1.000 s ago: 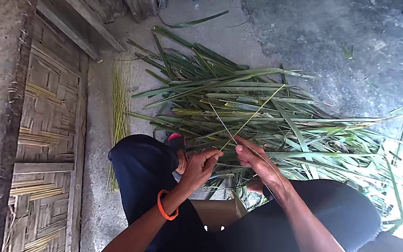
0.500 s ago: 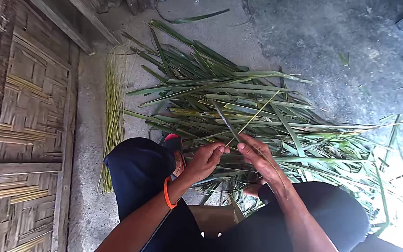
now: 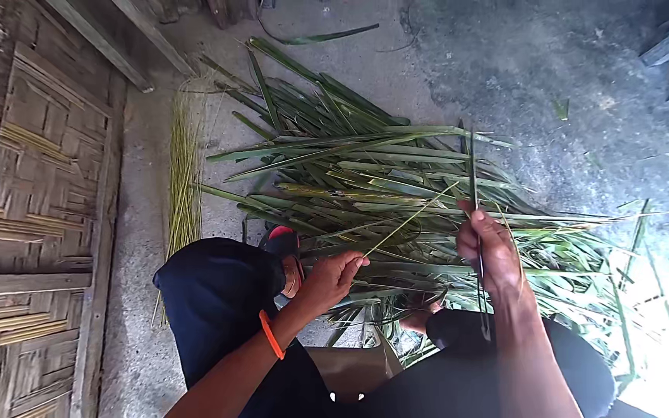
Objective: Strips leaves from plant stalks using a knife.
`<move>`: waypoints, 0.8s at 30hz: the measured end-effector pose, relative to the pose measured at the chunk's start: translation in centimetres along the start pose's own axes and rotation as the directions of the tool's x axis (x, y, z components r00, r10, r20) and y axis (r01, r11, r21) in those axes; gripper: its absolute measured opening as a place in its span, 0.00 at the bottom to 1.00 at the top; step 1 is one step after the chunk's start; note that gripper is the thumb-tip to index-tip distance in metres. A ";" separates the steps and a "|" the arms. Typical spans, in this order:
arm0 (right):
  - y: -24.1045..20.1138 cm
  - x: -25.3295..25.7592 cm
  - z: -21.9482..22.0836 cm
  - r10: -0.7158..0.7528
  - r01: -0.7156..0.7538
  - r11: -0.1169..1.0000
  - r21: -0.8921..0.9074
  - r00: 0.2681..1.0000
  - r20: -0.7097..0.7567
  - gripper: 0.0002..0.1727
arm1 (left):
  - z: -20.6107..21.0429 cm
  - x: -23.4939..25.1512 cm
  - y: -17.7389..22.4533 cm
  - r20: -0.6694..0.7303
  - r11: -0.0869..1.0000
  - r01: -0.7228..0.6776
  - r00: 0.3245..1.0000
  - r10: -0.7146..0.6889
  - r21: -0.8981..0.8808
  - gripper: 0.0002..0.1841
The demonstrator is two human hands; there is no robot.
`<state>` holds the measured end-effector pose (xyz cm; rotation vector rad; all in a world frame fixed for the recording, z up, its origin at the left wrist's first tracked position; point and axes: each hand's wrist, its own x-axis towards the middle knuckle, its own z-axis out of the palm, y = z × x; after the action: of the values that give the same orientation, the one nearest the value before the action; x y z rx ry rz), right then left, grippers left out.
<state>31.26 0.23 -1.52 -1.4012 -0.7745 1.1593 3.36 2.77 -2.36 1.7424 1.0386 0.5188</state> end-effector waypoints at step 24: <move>2.2 -4.0 5.3 -0.016 0.233 0.583 -0.778 0.961 0.276 0.25 | 2.3 -0.2 -0.7 -0.151 0.937 -0.148 0.967 0.204 0.317 0.16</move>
<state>24.75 -2.11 -2.29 -1.9090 -1.7139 0.8789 4.65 1.48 -3.92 2.1058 1.1417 0.6696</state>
